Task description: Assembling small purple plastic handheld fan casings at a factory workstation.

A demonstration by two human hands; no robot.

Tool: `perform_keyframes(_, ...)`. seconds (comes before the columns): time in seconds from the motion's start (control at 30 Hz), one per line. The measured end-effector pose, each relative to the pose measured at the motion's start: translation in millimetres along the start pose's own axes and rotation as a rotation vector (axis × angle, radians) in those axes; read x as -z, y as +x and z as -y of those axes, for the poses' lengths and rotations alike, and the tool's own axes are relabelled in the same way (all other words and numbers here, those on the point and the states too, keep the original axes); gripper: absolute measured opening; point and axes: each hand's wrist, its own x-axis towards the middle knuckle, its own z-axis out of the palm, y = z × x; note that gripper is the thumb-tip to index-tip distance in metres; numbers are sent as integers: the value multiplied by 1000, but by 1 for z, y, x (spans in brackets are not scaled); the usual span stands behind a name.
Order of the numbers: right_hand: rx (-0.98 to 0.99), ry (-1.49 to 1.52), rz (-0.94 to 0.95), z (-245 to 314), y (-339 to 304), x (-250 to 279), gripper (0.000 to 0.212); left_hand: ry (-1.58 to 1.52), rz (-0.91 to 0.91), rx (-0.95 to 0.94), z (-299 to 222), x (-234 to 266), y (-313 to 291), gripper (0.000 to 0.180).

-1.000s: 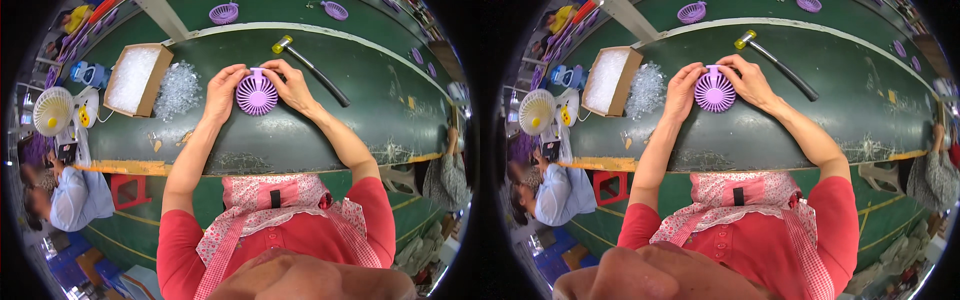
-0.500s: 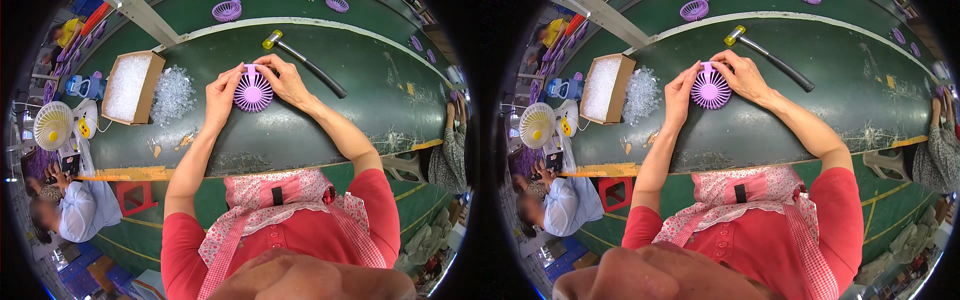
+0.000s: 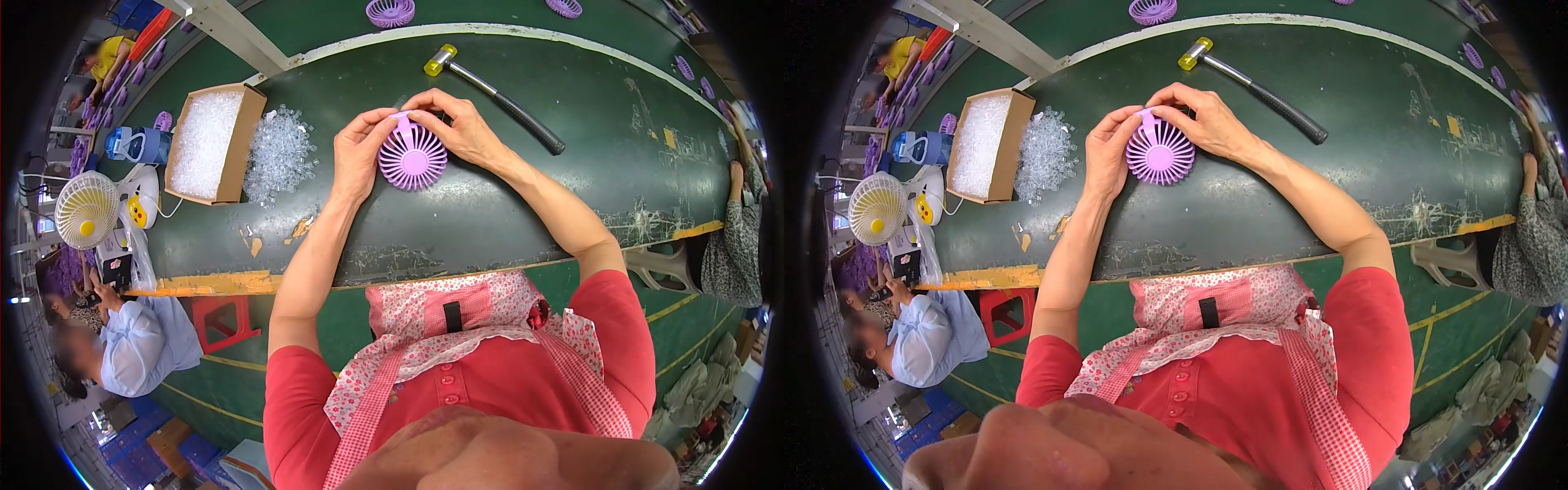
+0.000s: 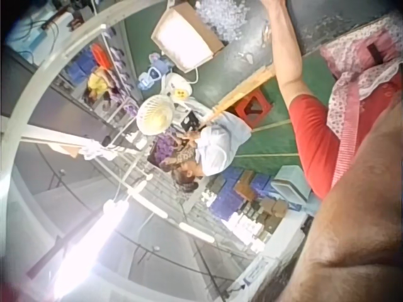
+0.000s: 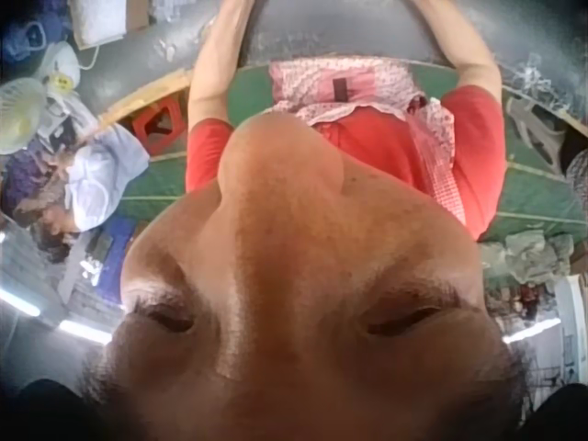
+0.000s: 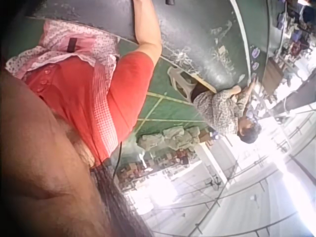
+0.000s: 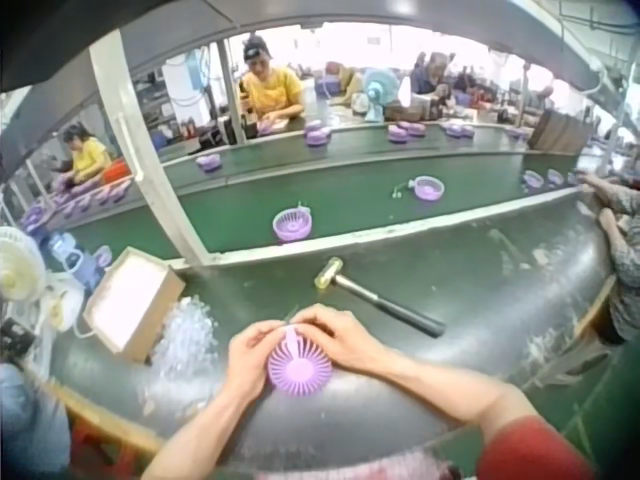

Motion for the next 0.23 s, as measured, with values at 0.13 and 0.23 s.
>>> perform_keyframes(0.13,46,-164,-92,-2,-1,0,21,-112,-12,60,0,2,1,21)
perform_keyframes(0.23,-12,-238,-85,-1,-2,6,21,-130,-25,71,-1,5,2,23)
